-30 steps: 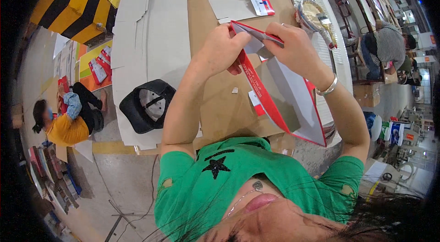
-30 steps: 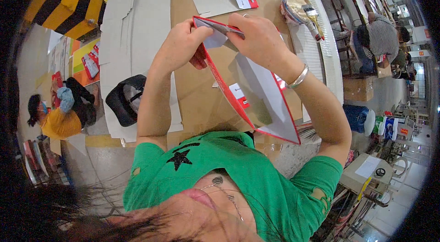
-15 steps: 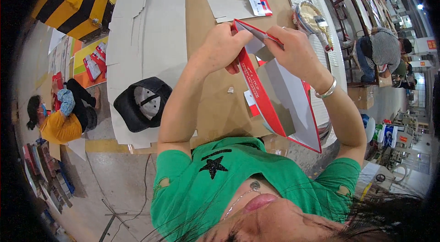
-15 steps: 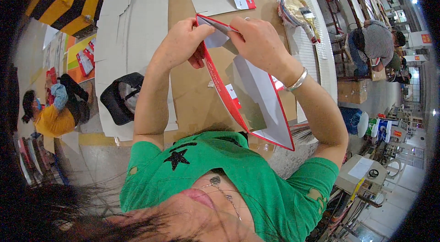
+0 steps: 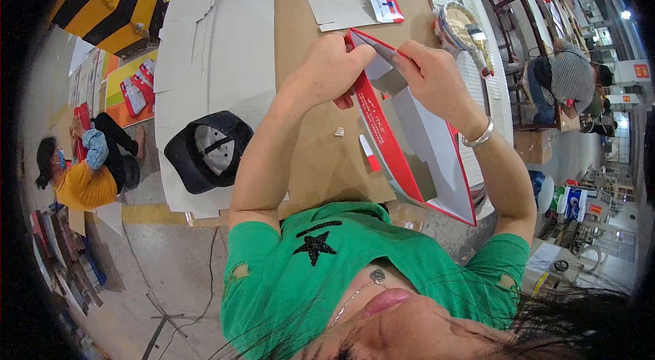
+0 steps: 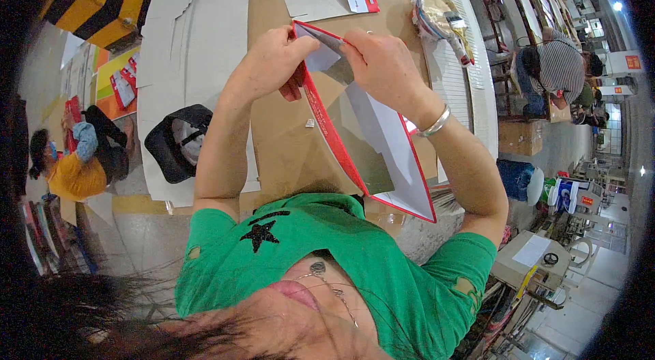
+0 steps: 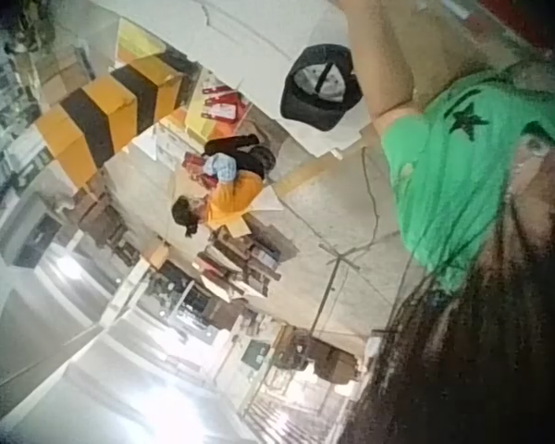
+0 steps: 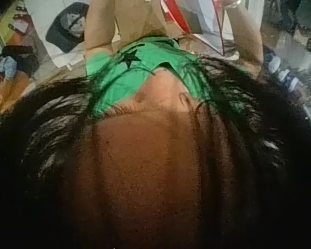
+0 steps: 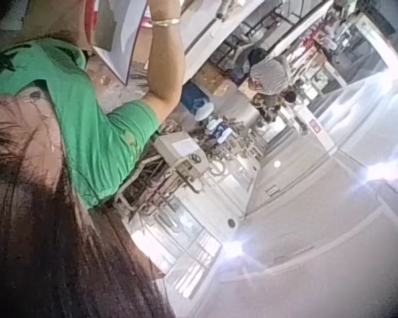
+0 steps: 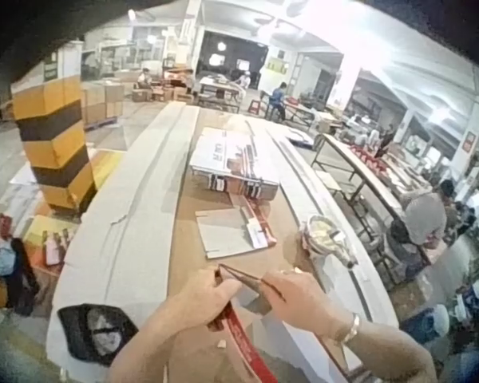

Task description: Assembling and applying glue to cardboard boxes for packaging.

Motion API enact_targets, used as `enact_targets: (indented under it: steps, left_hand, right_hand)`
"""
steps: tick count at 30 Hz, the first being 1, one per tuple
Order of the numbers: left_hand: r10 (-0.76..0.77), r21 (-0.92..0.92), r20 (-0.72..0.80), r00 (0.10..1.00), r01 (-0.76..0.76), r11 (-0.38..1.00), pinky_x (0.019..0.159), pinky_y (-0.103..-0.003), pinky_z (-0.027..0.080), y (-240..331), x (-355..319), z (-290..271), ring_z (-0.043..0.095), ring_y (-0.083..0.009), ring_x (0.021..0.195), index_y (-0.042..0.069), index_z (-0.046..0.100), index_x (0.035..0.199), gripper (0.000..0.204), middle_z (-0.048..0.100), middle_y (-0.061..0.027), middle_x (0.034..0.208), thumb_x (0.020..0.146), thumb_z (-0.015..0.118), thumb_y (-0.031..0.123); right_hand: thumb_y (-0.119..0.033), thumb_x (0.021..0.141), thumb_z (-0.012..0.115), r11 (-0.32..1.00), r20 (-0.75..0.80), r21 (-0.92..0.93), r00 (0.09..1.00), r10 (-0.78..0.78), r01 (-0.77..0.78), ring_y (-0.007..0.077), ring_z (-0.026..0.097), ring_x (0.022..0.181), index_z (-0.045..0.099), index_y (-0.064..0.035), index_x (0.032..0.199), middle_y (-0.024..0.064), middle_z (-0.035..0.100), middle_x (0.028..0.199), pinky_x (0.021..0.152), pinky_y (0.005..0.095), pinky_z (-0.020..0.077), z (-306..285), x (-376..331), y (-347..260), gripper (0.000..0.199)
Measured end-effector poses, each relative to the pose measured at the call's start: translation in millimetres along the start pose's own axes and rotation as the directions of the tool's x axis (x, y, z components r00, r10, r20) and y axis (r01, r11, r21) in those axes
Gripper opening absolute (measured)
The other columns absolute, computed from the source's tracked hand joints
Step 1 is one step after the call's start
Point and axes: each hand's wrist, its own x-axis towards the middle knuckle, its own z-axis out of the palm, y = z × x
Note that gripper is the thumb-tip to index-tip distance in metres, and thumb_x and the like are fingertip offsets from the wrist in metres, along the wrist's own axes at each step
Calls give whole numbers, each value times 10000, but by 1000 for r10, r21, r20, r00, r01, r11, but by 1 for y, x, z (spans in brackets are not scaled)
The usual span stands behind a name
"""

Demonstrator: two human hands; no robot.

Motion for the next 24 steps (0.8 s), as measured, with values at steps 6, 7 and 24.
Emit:
enact_targets:
  steps: [6, 7, 24]
  left_hand:
    - [-41, 13, -21, 999, 41, 999, 363, -280, 465, -6, 6, 3, 555, -172, 409, -63, 501, 858, 317, 535, -92, 579, 815, 518, 251]
    - [-48, 21, -26, 999, 49, 999, 364, -280, 465, -9, 8, 4, 555, -171, 412, -62, 503, 862, 314, 537, -91, 580, 814, 518, 248]
    - [186, -73, -620, 763, -292, 954, 514, -324, 562, -36, 9, -69, 637, -228, 552, -53, 497, 987, 307, 612, -146, 727, 839, 589, 200]
  right_hand:
    - [-132, 818, 544, 997, 56, -47, 996, 69, -67, 376, 576, 664, 576, -9, 808, 212, 588, 709, 586, 437, 443, 4, -2, -2, 127]
    - [-132, 818, 544, 997, 57, -46, 996, 70, -67, 376, 576, 664, 576, -9, 808, 212, 588, 709, 586, 437, 443, 5, -2, -2, 127]
    - [-186, 876, 564, 708, -123, 475, 757, 642, -523, 71, 545, 657, 623, 27, 905, 21, 605, 729, 580, 207, 436, 22, -87, 112, 223]
